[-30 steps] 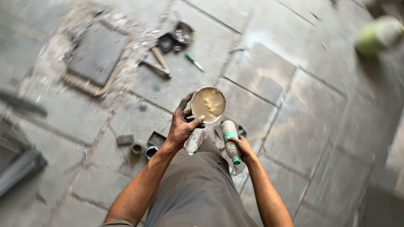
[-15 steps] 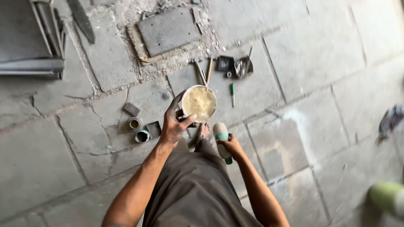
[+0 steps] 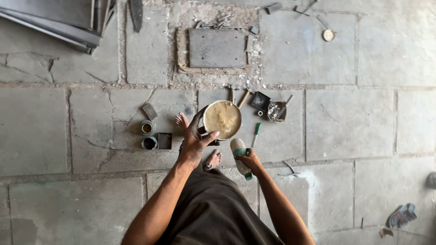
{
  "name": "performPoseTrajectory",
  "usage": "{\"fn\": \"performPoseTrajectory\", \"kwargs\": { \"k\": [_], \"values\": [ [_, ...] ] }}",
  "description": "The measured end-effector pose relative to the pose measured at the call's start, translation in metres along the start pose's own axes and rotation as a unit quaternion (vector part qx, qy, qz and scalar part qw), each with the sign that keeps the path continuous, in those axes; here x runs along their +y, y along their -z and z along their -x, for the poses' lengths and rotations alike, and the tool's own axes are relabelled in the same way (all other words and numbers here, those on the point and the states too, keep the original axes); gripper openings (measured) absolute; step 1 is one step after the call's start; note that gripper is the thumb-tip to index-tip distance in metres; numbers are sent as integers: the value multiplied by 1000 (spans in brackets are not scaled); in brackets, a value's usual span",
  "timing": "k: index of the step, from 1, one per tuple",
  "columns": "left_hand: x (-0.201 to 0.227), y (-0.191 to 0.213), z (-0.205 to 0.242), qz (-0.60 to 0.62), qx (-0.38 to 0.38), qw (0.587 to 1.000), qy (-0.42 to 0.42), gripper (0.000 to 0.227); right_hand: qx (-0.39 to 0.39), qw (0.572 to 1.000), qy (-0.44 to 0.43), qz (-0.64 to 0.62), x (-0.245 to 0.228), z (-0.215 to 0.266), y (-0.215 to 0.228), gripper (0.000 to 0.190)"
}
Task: The person pours a liquid from a plastic bottle into a small bowl containing a white powder. They then mix the contents of the bowl with their fingers to create a paste.
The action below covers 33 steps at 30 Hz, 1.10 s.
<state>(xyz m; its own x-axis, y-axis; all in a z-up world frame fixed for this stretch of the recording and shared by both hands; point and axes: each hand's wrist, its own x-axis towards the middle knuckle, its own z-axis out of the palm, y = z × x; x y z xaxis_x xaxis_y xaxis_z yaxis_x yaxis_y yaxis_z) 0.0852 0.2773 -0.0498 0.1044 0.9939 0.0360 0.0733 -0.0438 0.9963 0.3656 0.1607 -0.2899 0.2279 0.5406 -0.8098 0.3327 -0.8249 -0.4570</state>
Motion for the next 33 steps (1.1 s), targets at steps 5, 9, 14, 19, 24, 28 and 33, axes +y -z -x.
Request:
{"fn": "performPoseTrajectory", "kwargs": {
  "k": [5, 9, 14, 19, 24, 28, 33],
  "values": [
    [-8, 36, -57, 201, 2, 965, 171, 79, -5, 999, -24, 44, -50, -42, -10, 88],
    [-20, 69, -104, 191, 18, 958, 212, 80, -9, 992, -79, 100, -92, -78, -9, 93],
    [-59, 93, -150, 127, 20, 977, 172, 80, -16, 968, -137, 212, -119, -149, -18, 101],
    [-128, 93, -171, 115, 46, 967, 221, 76, -27, 953, -129, 272, -104, -239, -42, 97],
    [-214, 86, -167, 147, 115, 938, 292, 81, -126, 936, -139, 299, -95, -348, -100, 108],
    [-275, 79, -149, 33, 119, 958, 259, 84, -143, 884, 8, 445, -110, -403, -169, 109],
    [-330, 73, -117, 104, 173, 913, 355, 91, -79, 851, 208, 476, -152, -439, -259, 110]
  ]
}}
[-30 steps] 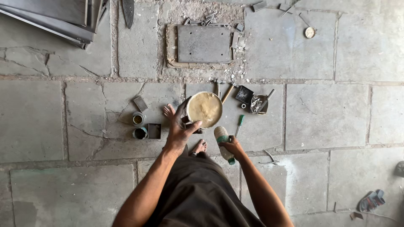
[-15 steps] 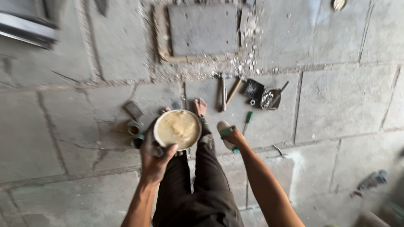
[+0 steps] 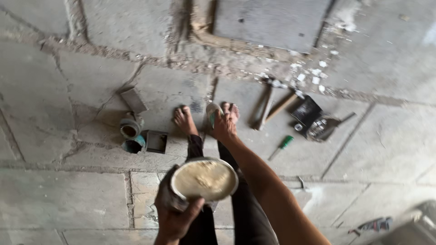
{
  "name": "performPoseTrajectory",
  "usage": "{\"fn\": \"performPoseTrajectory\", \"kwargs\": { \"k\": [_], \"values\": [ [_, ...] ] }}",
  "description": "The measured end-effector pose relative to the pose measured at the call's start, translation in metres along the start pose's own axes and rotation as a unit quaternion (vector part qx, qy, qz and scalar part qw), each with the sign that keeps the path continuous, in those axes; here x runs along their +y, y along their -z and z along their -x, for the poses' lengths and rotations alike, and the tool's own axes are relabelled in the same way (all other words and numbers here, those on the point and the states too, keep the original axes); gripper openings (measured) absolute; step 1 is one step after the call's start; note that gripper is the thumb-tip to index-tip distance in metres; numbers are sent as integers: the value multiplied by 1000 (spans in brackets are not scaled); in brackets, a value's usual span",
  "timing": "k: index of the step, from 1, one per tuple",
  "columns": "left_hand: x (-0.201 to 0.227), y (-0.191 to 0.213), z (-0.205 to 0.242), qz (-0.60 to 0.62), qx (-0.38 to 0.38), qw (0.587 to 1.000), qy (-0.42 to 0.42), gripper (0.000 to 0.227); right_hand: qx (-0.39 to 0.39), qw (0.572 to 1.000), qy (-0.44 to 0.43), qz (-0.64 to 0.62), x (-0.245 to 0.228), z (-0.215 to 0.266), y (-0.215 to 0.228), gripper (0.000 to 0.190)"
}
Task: The person pours a liquid from a plastic bottle into a small bowl containing a white powder. They then mix the contents of the bowl with their fingers to create a paste.
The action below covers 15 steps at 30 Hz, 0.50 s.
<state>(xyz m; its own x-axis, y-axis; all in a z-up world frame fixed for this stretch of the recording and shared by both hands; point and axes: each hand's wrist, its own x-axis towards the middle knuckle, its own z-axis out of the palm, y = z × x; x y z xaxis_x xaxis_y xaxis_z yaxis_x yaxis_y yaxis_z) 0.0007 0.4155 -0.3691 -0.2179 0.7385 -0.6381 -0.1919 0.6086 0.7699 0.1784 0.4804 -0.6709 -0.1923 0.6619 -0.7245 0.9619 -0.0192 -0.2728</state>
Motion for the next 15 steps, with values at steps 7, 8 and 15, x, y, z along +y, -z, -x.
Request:
{"fn": "performPoseTrajectory", "kwargs": {
  "k": [7, 8, 15],
  "values": [
    [-51, 36, -9, 67, 51, 994, 68, 92, -149, 986, -76, 14, -58, -95, -28, 98],
    [-55, 40, -9, 72, 59, 992, 81, 92, -144, 987, -73, 19, -60, -102, -35, 96],
    [-55, 52, -19, 84, 78, 991, 74, 95, -57, 998, -16, -24, -52, -109, -61, 92]
  ]
}}
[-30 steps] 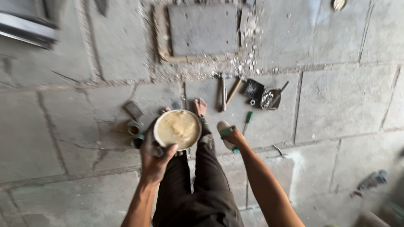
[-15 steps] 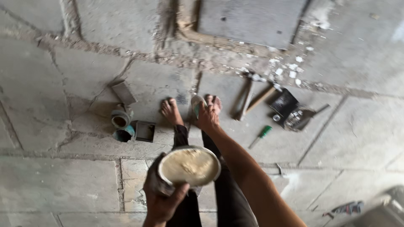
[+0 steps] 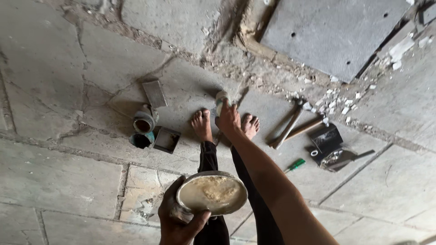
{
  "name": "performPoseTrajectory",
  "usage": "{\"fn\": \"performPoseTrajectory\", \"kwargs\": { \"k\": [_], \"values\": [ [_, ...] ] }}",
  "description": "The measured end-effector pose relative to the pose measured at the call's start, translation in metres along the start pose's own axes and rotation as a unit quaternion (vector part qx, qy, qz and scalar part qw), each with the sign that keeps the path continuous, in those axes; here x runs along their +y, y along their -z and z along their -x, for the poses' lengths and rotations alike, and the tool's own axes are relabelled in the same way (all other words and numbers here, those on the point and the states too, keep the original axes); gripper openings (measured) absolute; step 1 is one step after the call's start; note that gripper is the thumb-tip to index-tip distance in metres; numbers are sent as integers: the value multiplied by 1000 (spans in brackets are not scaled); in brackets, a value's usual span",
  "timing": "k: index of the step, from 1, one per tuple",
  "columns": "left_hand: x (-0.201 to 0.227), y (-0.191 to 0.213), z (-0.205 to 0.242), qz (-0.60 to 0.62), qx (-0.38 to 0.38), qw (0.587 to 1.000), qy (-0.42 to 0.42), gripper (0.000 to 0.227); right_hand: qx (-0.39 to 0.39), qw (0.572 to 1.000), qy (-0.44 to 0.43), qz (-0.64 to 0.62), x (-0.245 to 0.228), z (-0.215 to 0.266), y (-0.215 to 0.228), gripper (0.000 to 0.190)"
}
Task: The person pours a liquid from a plastic bottle into a small bowl containing a white powder. They then mix the contents of the bowl with their fingers to create a paste.
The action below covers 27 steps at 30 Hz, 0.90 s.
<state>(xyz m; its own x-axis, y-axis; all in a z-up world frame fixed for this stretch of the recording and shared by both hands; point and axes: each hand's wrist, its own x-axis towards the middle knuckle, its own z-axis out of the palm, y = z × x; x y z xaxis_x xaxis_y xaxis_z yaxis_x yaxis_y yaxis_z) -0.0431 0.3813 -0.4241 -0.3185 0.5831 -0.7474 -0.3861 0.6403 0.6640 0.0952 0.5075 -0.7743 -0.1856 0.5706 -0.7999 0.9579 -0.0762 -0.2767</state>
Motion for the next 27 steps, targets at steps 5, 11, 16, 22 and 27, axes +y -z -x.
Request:
{"fn": "performPoseTrajectory", "kwargs": {
  "k": [5, 11, 16, 22, 27],
  "values": [
    [24, -8, -9, -9, -12, 999, -44, 89, -5, 999, -23, -24, -1, 27, 18, 97],
    [100, -33, -16, -7, -3, 995, -98, 78, 60, 988, 3, -142, 19, 101, 96, 52],
    [198, -72, 32, 87, 0, 978, -191, 83, 175, 944, 131, -248, 5, 235, 216, 22],
    [285, -97, 115, 125, 5, 978, -164, 85, 231, 899, 152, -339, -79, 432, 366, 17],
    [329, -110, 171, 185, -42, 947, -259, 83, 372, 829, 345, -236, -152, 539, 428, 23]
  ]
}}
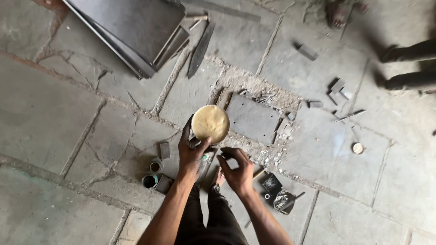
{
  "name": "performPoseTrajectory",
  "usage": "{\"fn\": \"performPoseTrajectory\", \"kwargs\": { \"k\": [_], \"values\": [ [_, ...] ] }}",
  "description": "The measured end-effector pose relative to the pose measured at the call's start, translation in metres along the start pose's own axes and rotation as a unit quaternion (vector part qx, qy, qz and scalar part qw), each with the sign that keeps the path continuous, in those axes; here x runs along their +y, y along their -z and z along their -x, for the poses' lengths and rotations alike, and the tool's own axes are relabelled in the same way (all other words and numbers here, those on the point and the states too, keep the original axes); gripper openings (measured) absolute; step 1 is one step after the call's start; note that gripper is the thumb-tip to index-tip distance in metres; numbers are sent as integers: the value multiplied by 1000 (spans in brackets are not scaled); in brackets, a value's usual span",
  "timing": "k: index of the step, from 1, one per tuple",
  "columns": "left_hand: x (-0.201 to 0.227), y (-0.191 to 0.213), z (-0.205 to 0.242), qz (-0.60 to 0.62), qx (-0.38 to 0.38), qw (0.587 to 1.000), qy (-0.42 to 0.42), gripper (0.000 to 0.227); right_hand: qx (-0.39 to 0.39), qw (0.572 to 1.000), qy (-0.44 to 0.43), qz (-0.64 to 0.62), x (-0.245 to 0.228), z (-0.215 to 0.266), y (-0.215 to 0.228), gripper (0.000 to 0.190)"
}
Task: The person pours a liquid from a plastic bottle into a small bowl containing a white powder. They then mix the contents of the bowl with their fingers to create a paste.
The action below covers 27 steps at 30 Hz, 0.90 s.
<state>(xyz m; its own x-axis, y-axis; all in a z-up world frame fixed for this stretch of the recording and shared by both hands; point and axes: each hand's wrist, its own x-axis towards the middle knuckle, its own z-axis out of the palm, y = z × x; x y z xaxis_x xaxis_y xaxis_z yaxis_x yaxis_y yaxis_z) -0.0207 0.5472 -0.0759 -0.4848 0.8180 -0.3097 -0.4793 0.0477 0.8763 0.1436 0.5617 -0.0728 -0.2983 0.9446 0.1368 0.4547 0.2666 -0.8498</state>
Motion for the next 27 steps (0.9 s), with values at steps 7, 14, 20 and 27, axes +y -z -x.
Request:
{"fn": "performPoseTrajectory", "kwargs": {
  "k": [7, 14, 20, 27],
  "values": [
    [43, -20, 41, 27, -15, 999, 31, 87, 72, 988, 126, 44, -67, -1, 22, 26],
    [47, -10, 61, 22, -23, 999, 31, 88, 82, 980, 173, 48, -77, 16, 15, 18],
    [44, -2, 55, -6, -17, 1000, 4, 86, 45, 981, 180, 53, -74, 13, 11, 21],
    [58, -9, 51, 45, -27, 998, 35, 89, 50, 980, 175, 85, -69, 4, 5, 17]
  ]
}}
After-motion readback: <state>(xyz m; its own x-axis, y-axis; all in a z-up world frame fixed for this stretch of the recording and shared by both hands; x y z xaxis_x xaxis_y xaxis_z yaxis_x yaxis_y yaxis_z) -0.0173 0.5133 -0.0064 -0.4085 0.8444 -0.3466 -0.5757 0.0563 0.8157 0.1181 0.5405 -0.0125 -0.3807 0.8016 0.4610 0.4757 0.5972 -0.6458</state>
